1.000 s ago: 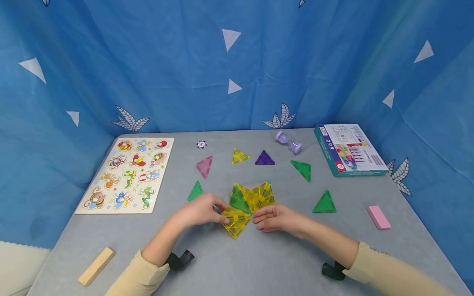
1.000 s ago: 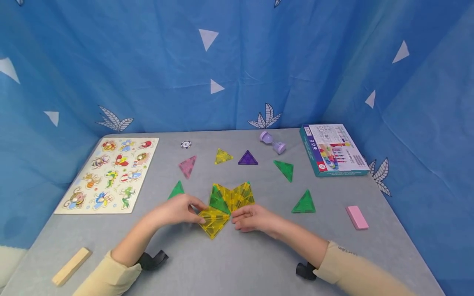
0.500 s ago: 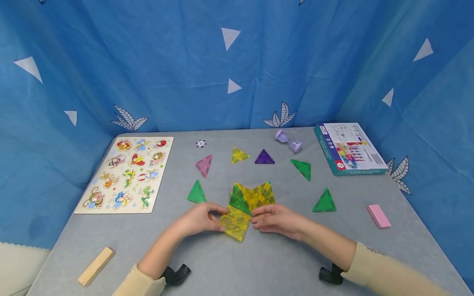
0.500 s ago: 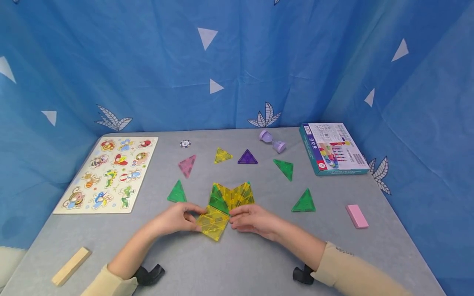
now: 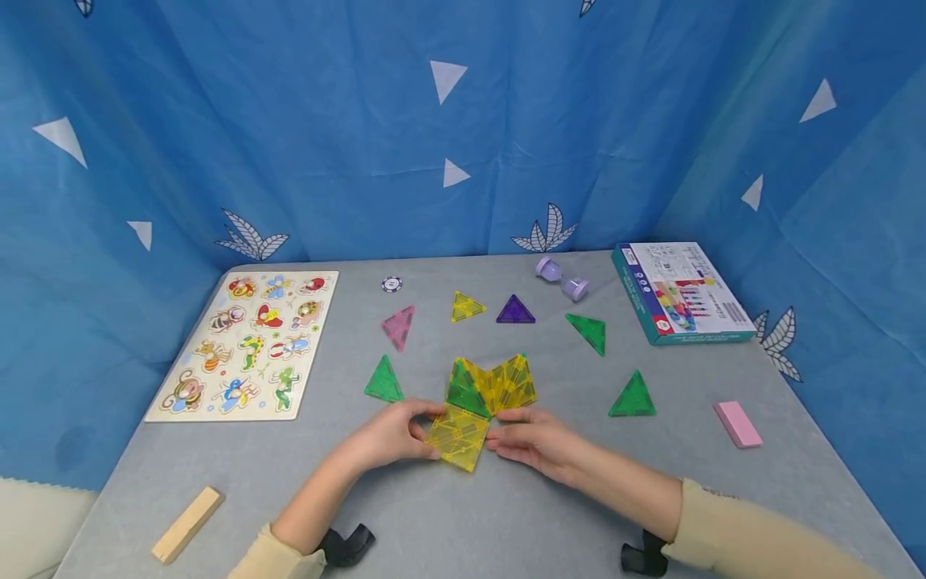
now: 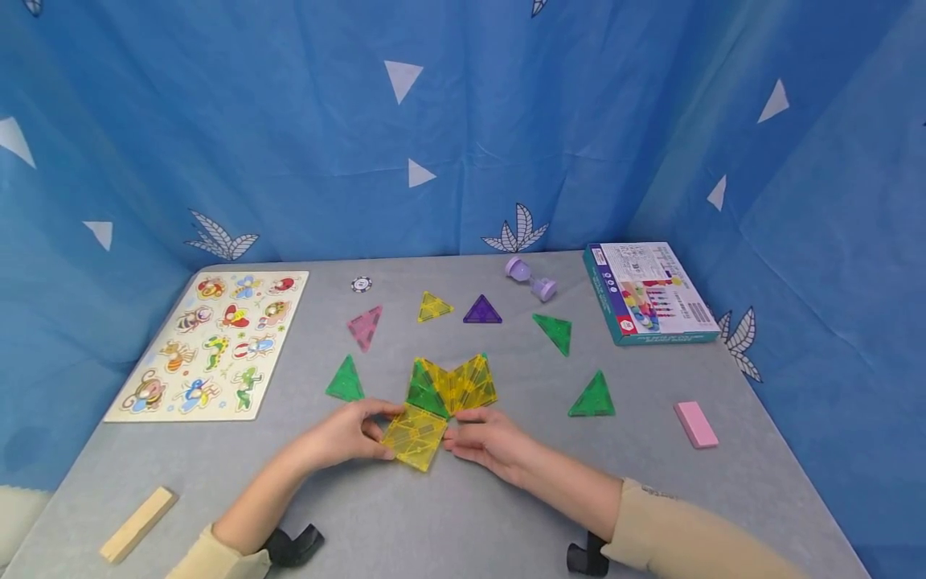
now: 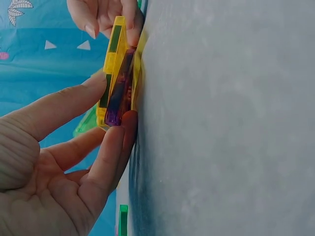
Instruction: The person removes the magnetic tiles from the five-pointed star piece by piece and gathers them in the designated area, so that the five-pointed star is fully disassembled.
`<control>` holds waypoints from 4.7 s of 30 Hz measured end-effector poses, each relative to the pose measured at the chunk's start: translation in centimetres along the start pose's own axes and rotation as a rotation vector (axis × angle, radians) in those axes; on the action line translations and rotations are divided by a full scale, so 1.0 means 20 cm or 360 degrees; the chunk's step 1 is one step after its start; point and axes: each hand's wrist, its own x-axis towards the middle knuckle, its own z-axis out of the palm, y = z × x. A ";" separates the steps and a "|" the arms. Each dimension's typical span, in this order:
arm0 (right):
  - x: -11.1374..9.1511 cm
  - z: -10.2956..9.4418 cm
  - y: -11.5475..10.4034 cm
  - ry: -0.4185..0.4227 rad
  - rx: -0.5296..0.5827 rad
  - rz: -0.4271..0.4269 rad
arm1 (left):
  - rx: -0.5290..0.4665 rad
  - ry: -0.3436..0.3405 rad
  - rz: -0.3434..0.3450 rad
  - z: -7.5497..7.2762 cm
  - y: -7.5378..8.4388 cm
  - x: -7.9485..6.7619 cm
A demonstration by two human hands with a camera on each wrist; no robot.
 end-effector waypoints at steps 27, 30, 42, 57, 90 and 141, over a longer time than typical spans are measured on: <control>0.12 0.06 0.01 0.0154 -0.0771 -0.0457 | 0.0301 0.0158 0.0003 0.10 0.07 0.04; 0.12 0.06 0.00 0.0180 -0.0771 -0.0457 | 0.0459 0.0186 0.0033 0.12 0.09 0.05; 0.12 0.04 0.00 0.0202 -0.0858 -0.0515 | 0.1147 0.0145 0.0532 0.01 0.18 0.12; 0.10 0.02 0.00 0.0192 -0.1151 -0.0650 | 0.1009 -0.0109 0.0540 -0.03 0.15 0.22; 0.18 -0.60 -0.49 0.0487 -0.1088 -0.0291 | 0.0824 -0.0137 0.0445 -0.04 0.10 0.22; 0.10 0.03 0.03 -0.0026 -0.0611 -0.0128 | 0.0684 -0.0110 0.0453 -0.02 0.09 0.22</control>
